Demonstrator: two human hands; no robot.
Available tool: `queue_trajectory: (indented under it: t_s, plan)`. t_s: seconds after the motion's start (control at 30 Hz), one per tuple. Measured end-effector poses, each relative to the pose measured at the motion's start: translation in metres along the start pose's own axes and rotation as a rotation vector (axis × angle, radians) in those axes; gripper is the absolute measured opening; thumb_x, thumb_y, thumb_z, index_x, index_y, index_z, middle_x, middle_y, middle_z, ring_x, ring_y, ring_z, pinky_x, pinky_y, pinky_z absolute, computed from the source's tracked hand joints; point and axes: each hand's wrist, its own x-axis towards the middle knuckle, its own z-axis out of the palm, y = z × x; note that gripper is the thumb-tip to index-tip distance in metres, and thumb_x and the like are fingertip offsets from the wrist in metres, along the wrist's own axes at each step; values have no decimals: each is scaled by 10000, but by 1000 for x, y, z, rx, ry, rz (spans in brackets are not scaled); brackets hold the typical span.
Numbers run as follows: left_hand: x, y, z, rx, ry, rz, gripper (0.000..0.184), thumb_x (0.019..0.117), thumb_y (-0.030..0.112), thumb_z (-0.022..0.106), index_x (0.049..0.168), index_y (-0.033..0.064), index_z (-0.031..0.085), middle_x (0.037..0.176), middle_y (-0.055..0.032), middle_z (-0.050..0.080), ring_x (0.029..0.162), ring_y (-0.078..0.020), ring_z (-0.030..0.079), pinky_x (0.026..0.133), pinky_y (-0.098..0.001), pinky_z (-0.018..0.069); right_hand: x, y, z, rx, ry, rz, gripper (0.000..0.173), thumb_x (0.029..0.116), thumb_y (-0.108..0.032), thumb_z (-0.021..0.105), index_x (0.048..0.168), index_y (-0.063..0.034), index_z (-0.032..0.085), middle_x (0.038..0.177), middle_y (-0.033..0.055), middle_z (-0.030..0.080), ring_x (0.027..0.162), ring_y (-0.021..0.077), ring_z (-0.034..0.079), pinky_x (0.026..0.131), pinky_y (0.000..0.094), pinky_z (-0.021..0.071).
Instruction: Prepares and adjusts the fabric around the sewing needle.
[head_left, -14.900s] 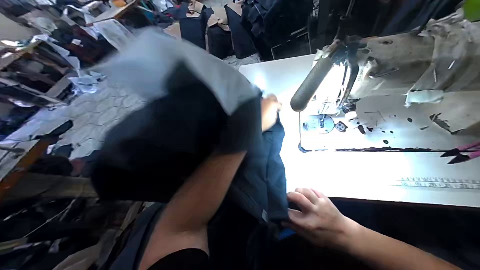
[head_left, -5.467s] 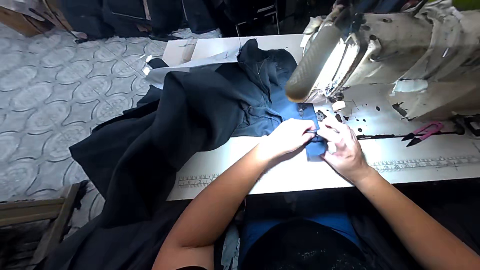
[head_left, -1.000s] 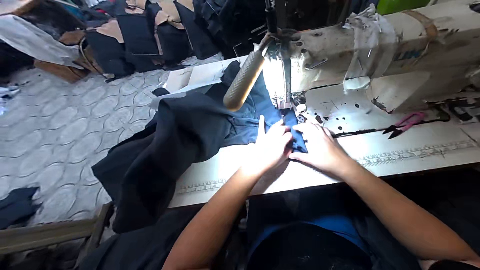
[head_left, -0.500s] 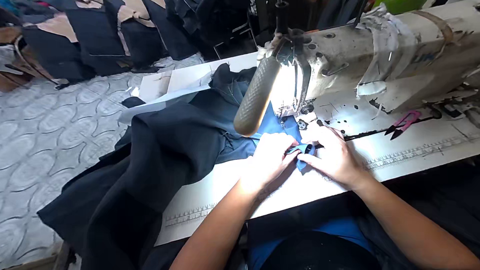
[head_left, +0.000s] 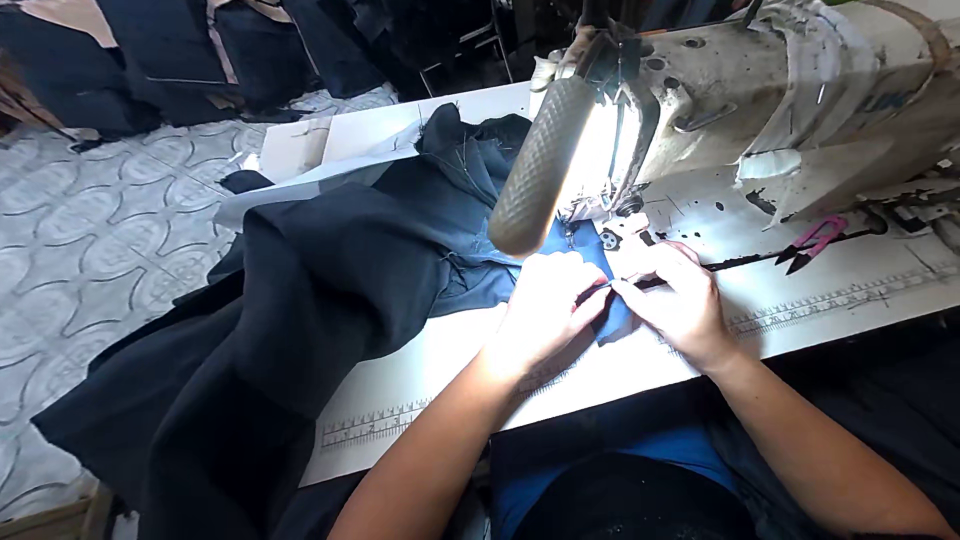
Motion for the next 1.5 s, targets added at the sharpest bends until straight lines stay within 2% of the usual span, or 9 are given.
queue_trajectory:
  t_s: [0.37,0.6,0.7,0.77,0.83,0.97,1.17,1.33,1.5]
  plan:
    - [4,-1,0,-98,44,-89,187,898,180,634,831,70,770,655,-8,556,638,-110,527,621,-266,401,-5,7,9,-330,159,-461,166,912,-146,691,762,-90,732,704,59,662,751,173,598,1016,419,330]
    - [4,-5,-5,-341,-19,-223,133,897,105,649,808,36,720,716,17,550,668,12,503,616,-121,404,-5,11,7,-294,71,-445,126,914,-184,709,848,-144,808,853,44,754,884,179,643,1046,463,296]
    - [3,-5,-3,-241,25,-165,121,862,137,682,796,54,739,699,1,581,684,-42,539,645,-187,425,0,2,3,16,-29,-130,145,885,-216,708,850,-96,781,893,30,742,946,81,660,1066,346,378]
    - [4,-4,-1,-118,54,-94,134,860,160,670,791,70,742,681,-16,585,693,-117,552,682,-281,418,7,-1,-3,152,-140,94,96,856,-159,736,903,-76,744,924,-15,707,915,11,637,922,242,503]
    - [3,-2,1,-31,69,-27,156,872,170,653,796,74,750,673,-35,592,694,-169,564,720,-345,407,11,-1,-6,126,-221,160,104,830,-146,749,894,-66,730,900,-2,705,896,48,642,929,327,490]
    - [3,-5,-2,7,64,58,178,889,196,642,838,86,773,678,-43,609,684,-189,564,727,-368,393,12,0,-3,-47,-197,-12,66,805,-124,711,818,-59,715,807,53,697,823,152,661,998,484,418]
    - [3,-3,-7,127,44,132,149,897,182,669,899,108,799,690,-59,608,675,-227,585,663,-385,399,12,0,2,-254,-84,-305,111,844,-98,637,756,-62,695,717,88,656,739,203,625,965,438,375]
    - [3,-7,-9,98,39,125,118,884,186,717,915,148,825,770,-37,633,762,-204,585,725,-378,394,17,7,-16,-216,-251,-219,220,861,-295,690,848,-79,726,759,56,672,767,166,639,980,480,382]
    - [4,-9,-13,31,-68,125,132,901,204,689,896,142,805,837,-45,682,803,-216,617,727,-404,403,19,6,-10,-243,-270,-349,167,886,-172,610,795,-90,724,727,68,666,740,210,636,978,509,377]
